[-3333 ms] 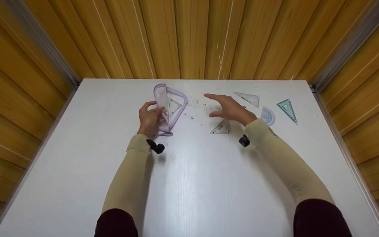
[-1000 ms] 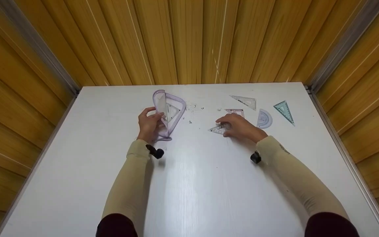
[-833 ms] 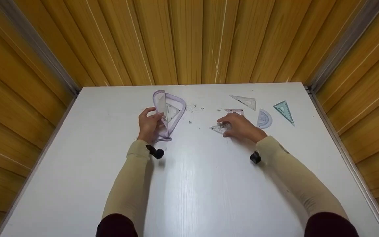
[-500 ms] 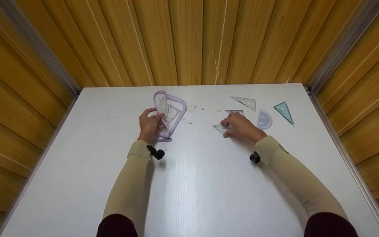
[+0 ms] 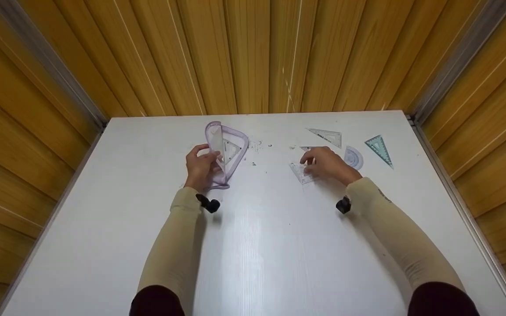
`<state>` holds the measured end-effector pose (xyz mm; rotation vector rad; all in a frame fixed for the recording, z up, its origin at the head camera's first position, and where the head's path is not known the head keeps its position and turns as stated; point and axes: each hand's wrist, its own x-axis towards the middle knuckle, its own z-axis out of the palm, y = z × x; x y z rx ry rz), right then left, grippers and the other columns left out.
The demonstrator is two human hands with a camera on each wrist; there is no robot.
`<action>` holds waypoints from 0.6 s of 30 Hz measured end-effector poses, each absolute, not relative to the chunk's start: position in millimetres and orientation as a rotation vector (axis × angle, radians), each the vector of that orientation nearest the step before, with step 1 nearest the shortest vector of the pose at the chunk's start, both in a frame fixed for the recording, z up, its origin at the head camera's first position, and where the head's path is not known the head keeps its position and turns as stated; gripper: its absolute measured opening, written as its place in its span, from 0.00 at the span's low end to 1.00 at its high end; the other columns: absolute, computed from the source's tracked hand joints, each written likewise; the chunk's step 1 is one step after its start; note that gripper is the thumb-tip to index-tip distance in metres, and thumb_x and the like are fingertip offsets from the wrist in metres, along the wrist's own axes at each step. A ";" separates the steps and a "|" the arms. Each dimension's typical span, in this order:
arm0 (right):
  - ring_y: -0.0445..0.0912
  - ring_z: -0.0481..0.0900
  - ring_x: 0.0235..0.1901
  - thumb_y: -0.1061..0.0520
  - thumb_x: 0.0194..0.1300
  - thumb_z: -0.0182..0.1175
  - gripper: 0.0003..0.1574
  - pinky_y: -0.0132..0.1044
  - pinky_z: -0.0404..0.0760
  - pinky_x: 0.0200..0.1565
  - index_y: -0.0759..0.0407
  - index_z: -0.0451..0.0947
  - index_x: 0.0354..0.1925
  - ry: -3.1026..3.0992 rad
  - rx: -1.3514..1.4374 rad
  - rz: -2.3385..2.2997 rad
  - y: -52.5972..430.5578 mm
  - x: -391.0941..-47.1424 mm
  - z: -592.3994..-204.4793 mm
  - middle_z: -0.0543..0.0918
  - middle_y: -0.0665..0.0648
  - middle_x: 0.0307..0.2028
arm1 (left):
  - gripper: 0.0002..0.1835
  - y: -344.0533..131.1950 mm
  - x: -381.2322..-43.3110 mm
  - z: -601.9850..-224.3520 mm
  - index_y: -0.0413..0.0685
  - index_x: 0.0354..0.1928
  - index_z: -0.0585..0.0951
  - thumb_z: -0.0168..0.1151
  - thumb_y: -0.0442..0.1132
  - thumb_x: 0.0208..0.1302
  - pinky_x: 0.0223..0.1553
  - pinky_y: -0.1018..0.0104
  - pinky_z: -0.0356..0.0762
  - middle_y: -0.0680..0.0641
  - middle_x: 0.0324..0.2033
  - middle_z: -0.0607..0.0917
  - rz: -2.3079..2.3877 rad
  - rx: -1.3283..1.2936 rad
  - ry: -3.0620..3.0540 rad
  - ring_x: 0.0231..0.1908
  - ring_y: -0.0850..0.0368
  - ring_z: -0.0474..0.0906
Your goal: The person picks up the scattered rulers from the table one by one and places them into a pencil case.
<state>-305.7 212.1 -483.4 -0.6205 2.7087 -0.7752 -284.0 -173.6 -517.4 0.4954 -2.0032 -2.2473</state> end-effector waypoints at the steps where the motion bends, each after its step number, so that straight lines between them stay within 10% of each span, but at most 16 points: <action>1: 0.52 0.78 0.42 0.63 0.65 0.70 0.15 0.46 0.78 0.45 0.59 0.87 0.51 2.702 -0.607 -0.792 213.2 -305.8 -482.2 0.85 0.57 0.41 | 0.27 -173.4 -283.6 -517.5 0.40 0.66 0.74 0.69 0.31 0.67 0.31 0.63 0.87 0.35 0.46 0.87 -2.254 0.493 -1.993 0.39 0.48 0.88; 18: 0.53 0.79 0.45 0.62 0.69 0.67 0.16 0.44 0.79 0.45 0.59 0.85 0.54 2.716 -0.474 -0.989 226.5 -309.0 -479.4 0.85 0.60 0.47 | 0.26 -173.6 -282.1 -515.7 0.40 0.67 0.74 0.67 0.32 0.69 0.34 0.62 0.87 0.36 0.45 0.88 -2.226 0.494 -2.034 0.37 0.49 0.88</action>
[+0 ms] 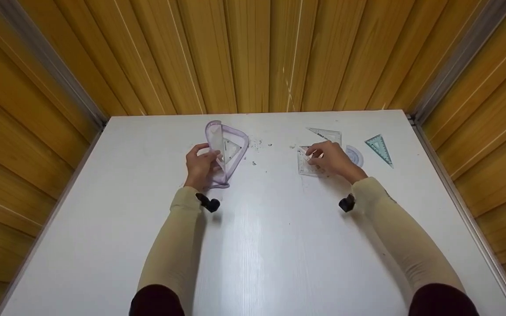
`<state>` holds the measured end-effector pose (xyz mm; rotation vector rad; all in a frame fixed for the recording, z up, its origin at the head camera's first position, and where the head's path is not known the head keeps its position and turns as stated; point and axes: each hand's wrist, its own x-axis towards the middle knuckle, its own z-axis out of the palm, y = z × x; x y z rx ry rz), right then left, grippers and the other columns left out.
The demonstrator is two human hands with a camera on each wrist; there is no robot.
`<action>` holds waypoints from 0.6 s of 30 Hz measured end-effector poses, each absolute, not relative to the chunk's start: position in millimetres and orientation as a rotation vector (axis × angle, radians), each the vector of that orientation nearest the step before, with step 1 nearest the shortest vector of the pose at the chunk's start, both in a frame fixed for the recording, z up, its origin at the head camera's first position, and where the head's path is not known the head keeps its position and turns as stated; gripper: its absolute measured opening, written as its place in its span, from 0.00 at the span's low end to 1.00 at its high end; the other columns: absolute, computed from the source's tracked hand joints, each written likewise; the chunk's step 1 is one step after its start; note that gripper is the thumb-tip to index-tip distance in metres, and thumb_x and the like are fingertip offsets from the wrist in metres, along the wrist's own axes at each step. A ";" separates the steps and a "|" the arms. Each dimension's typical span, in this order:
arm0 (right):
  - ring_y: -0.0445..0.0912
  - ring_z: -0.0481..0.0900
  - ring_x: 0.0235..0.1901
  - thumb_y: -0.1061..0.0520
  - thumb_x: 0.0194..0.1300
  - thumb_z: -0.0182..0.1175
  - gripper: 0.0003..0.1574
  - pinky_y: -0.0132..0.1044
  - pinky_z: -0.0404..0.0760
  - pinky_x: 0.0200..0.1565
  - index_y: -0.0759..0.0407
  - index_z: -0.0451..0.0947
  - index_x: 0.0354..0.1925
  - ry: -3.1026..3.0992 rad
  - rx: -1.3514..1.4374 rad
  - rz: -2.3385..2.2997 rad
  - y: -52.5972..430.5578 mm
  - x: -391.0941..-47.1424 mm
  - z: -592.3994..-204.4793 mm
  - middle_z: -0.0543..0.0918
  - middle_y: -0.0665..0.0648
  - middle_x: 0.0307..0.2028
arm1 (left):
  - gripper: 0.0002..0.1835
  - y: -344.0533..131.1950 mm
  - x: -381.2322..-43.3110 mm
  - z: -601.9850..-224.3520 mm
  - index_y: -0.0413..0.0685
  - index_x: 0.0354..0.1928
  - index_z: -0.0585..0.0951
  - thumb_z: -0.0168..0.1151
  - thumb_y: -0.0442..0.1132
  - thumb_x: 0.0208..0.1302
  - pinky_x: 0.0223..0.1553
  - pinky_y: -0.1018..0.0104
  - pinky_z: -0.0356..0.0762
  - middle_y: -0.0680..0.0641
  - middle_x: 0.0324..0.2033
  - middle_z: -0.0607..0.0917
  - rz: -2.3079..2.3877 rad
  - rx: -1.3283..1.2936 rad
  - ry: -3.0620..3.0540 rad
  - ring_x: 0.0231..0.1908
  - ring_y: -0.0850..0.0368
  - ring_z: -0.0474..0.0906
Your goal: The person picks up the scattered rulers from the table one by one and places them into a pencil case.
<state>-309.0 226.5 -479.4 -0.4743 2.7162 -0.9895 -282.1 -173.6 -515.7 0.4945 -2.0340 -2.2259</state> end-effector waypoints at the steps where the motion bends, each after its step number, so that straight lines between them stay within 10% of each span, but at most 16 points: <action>1: 0.53 0.78 0.45 0.62 0.69 0.67 0.16 0.44 0.79 0.46 0.59 0.85 0.55 2.715 -0.469 -0.989 226.9 -309.2 -479.8 0.85 0.60 0.47 | 0.26 -173.7 -282.3 -515.8 0.40 0.67 0.74 0.67 0.32 0.69 0.34 0.61 0.87 0.36 0.45 0.88 -2.228 0.493 -2.034 0.38 0.48 0.88; 18: 0.51 0.80 0.37 0.60 0.69 0.68 0.17 0.38 0.82 0.34 0.57 0.84 0.55 2.687 -0.398 -1.053 229.1 -308.0 -480.4 0.85 0.60 0.44 | 0.25 -174.0 -284.2 -517.4 0.39 0.67 0.74 0.66 0.30 0.69 0.28 0.64 0.86 0.36 0.43 0.88 -2.246 0.471 -2.014 0.35 0.49 0.88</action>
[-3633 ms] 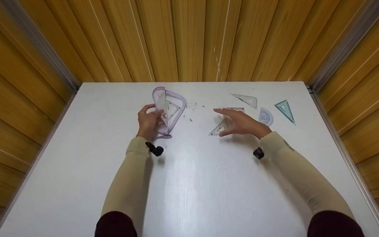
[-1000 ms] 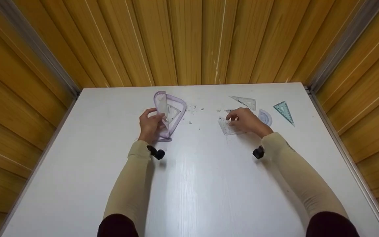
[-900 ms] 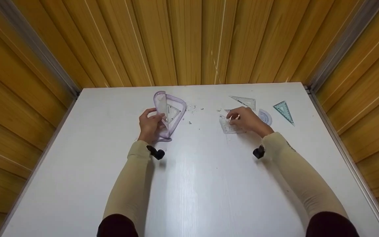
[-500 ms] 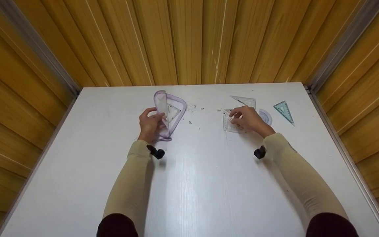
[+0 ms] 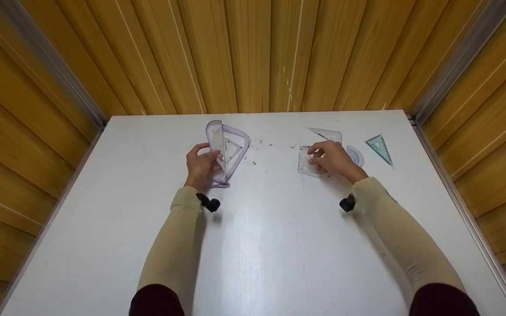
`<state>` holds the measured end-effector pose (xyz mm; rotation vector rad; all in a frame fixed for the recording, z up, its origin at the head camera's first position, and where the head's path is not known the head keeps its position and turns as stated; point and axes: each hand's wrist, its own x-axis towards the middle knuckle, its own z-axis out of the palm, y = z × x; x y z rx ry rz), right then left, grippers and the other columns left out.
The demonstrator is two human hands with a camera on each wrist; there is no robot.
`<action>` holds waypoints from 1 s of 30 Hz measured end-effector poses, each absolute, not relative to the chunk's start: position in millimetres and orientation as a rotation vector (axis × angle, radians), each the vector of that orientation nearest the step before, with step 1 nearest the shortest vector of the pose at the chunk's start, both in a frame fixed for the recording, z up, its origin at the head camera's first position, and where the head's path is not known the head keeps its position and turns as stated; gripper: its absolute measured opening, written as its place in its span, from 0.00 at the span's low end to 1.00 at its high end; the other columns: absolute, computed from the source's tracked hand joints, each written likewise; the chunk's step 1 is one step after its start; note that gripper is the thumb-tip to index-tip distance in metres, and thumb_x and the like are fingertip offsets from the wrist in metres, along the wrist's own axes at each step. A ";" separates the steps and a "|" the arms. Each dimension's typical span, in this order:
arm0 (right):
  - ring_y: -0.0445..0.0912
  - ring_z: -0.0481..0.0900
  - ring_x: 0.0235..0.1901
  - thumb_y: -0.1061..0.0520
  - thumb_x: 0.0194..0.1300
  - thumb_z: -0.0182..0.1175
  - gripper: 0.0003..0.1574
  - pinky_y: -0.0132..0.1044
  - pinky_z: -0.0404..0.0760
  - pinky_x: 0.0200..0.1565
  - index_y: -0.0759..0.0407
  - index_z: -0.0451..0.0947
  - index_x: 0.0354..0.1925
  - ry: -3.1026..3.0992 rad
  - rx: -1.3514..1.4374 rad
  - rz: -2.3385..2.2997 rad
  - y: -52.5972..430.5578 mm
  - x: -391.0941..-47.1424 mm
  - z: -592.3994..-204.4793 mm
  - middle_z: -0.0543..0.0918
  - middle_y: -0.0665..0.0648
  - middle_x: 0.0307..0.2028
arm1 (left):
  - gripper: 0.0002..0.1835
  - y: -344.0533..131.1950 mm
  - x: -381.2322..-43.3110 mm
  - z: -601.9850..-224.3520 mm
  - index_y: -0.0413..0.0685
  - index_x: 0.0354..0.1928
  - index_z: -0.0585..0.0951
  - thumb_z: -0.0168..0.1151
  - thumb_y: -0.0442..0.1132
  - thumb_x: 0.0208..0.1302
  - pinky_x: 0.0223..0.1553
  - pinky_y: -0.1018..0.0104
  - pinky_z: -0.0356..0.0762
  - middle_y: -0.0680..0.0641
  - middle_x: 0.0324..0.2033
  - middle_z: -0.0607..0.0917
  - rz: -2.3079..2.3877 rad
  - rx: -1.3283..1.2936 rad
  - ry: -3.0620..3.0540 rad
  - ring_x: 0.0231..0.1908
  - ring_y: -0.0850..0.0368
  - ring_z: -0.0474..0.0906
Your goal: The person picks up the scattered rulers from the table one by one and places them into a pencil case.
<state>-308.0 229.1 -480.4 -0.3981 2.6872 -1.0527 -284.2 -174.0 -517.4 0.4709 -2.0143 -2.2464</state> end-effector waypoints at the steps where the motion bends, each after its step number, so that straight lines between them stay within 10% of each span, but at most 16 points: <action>1: 0.51 0.81 0.35 0.60 0.69 0.68 0.17 0.38 0.82 0.33 0.57 0.84 0.56 2.675 -0.383 -1.068 229.1 -308.4 -479.4 0.85 0.60 0.44 | 0.25 -174.1 -284.0 -517.1 0.39 0.67 0.74 0.67 0.30 0.69 0.28 0.64 0.86 0.36 0.43 0.88 -2.245 0.469 -2.018 0.35 0.49 0.88; 30: 0.51 0.88 0.34 0.65 0.72 0.63 0.21 0.49 0.89 0.39 0.63 0.79 0.62 2.574 -0.256 -1.325 225.7 -322.8 -452.8 0.85 0.68 0.48 | 0.26 -173.0 -284.2 -516.8 0.39 0.67 0.74 0.67 0.31 0.68 0.33 0.62 0.87 0.37 0.44 0.89 -2.235 0.494 -2.033 0.35 0.50 0.88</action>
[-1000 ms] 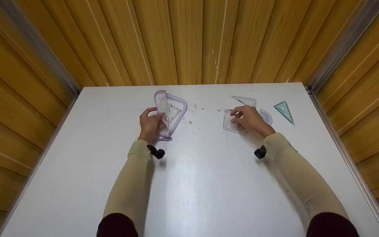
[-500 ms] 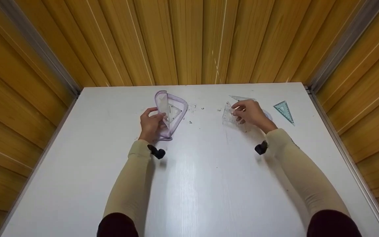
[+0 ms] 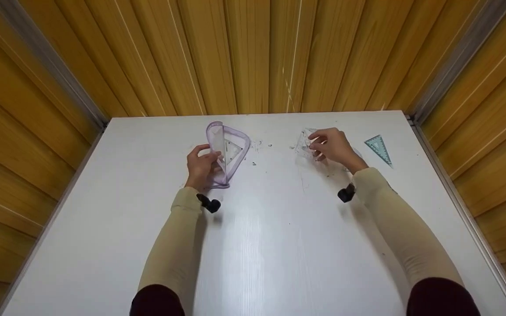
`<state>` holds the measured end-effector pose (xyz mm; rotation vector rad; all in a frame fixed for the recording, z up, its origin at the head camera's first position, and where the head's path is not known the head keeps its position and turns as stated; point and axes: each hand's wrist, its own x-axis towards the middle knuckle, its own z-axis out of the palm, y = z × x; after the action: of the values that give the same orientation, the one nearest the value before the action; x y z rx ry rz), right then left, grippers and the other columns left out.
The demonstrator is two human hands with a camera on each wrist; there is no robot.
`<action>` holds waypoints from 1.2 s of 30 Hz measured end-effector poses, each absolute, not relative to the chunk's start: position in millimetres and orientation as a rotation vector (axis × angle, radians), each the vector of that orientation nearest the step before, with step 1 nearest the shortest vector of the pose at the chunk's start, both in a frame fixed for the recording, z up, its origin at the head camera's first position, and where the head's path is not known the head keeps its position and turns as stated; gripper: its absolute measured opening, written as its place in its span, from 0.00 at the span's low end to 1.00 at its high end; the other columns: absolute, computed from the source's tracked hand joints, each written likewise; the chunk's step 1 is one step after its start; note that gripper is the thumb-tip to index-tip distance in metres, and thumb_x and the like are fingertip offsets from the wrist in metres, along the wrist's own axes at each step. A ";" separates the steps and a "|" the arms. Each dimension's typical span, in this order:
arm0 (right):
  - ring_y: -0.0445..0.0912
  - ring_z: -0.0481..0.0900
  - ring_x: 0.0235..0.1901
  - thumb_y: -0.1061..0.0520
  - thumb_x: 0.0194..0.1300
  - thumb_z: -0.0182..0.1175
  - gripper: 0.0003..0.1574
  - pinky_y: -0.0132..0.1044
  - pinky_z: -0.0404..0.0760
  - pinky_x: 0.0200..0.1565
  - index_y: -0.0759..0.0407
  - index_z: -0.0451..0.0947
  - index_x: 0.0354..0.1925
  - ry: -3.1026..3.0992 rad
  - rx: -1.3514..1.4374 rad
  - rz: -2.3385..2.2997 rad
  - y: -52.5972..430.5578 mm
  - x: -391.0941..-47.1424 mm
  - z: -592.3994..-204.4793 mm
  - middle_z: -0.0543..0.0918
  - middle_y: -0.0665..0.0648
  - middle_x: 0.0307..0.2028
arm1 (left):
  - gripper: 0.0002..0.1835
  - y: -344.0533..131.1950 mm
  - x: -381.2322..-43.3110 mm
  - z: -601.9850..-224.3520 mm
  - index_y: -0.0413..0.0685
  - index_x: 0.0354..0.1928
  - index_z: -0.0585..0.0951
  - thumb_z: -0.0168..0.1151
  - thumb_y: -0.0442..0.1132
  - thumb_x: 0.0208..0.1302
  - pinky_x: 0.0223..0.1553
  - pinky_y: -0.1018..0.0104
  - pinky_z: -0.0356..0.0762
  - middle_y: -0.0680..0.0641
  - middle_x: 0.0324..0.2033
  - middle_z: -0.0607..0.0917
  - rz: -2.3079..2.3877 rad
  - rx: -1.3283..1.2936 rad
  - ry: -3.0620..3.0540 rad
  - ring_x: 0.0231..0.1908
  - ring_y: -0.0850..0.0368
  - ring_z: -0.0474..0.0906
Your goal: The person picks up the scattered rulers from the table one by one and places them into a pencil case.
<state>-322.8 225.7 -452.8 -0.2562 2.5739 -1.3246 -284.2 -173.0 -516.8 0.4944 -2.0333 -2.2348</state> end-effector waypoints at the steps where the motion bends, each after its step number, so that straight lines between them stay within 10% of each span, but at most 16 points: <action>1: 0.51 0.88 0.34 0.65 0.72 0.63 0.21 0.48 0.89 0.39 0.63 0.80 0.62 2.575 -0.256 -1.330 225.0 -323.3 -452.5 0.85 0.67 0.47 | 0.26 -173.3 -284.2 -516.9 0.39 0.67 0.74 0.67 0.30 0.68 0.33 0.62 0.87 0.37 0.44 0.89 -2.236 0.495 -2.032 0.36 0.50 0.88; 36: 0.51 0.88 0.36 0.65 0.71 0.64 0.22 0.48 0.89 0.39 0.64 0.79 0.62 2.494 -0.186 -1.551 198.9 -340.3 -443.7 0.83 0.72 0.52 | 0.26 -165.8 -278.6 -516.8 0.42 0.68 0.73 0.66 0.32 0.70 0.33 0.62 0.87 0.38 0.45 0.88 -2.246 0.517 -2.029 0.39 0.49 0.88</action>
<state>-340.3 198.9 -443.7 -0.1861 2.4939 -1.5510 -278.6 -165.8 -516.8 0.5168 -2.0285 -2.2458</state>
